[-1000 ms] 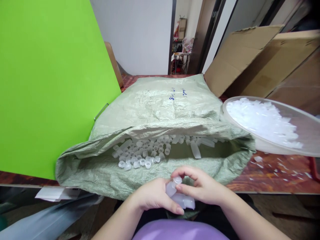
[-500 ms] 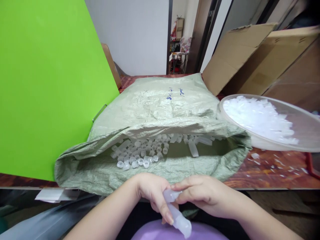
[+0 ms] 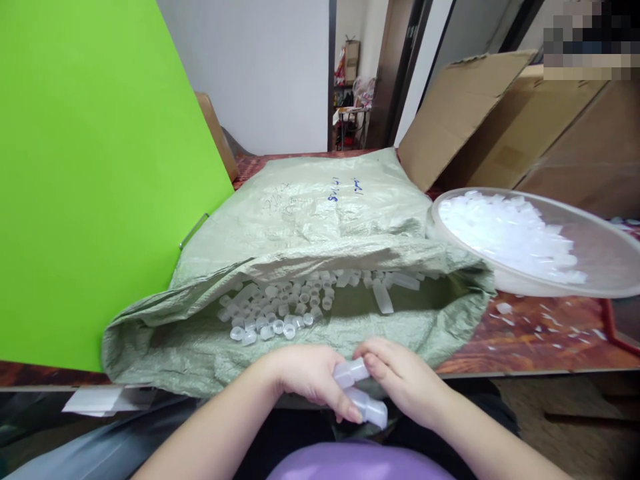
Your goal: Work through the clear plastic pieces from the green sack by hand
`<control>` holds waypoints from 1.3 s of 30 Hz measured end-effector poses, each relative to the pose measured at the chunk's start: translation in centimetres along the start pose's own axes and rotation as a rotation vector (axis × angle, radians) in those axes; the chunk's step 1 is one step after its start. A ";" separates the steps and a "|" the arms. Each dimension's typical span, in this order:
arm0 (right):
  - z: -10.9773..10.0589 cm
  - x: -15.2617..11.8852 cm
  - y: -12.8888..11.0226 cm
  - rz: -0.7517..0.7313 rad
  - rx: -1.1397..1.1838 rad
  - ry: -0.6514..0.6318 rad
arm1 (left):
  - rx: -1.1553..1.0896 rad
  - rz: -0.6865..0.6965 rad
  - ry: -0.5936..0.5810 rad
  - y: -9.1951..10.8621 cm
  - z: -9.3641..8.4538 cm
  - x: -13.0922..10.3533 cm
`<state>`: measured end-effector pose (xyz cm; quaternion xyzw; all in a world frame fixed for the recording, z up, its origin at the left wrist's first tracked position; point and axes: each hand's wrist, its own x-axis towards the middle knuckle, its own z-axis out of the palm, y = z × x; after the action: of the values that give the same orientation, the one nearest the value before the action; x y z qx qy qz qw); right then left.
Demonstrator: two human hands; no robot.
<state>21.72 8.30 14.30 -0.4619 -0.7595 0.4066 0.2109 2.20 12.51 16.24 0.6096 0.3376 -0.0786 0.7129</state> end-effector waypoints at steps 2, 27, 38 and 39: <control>-0.4 -0.2 0.0 -0.093 0.032 -0.002 | 0.086 -0.009 0.053 0.0 0.2 0.0; 1.0 1.6 1.2 -0.859 -0.574 0.210 | 0.056 0.082 0.035 -0.6 3.4 0.7; 3.2 1.9 1.4 -0.417 -0.355 -0.106 | 0.106 -0.065 0.357 -1.8 6.0 0.3; 3.3 1.8 1.4 -0.373 -0.362 -0.136 | 0.106 -0.082 0.370 -1.8 6.2 0.4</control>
<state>19.30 8.82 11.20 -0.3156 -0.9044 0.2482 0.1446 3.91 6.51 14.71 0.6362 0.4828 -0.0116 0.6017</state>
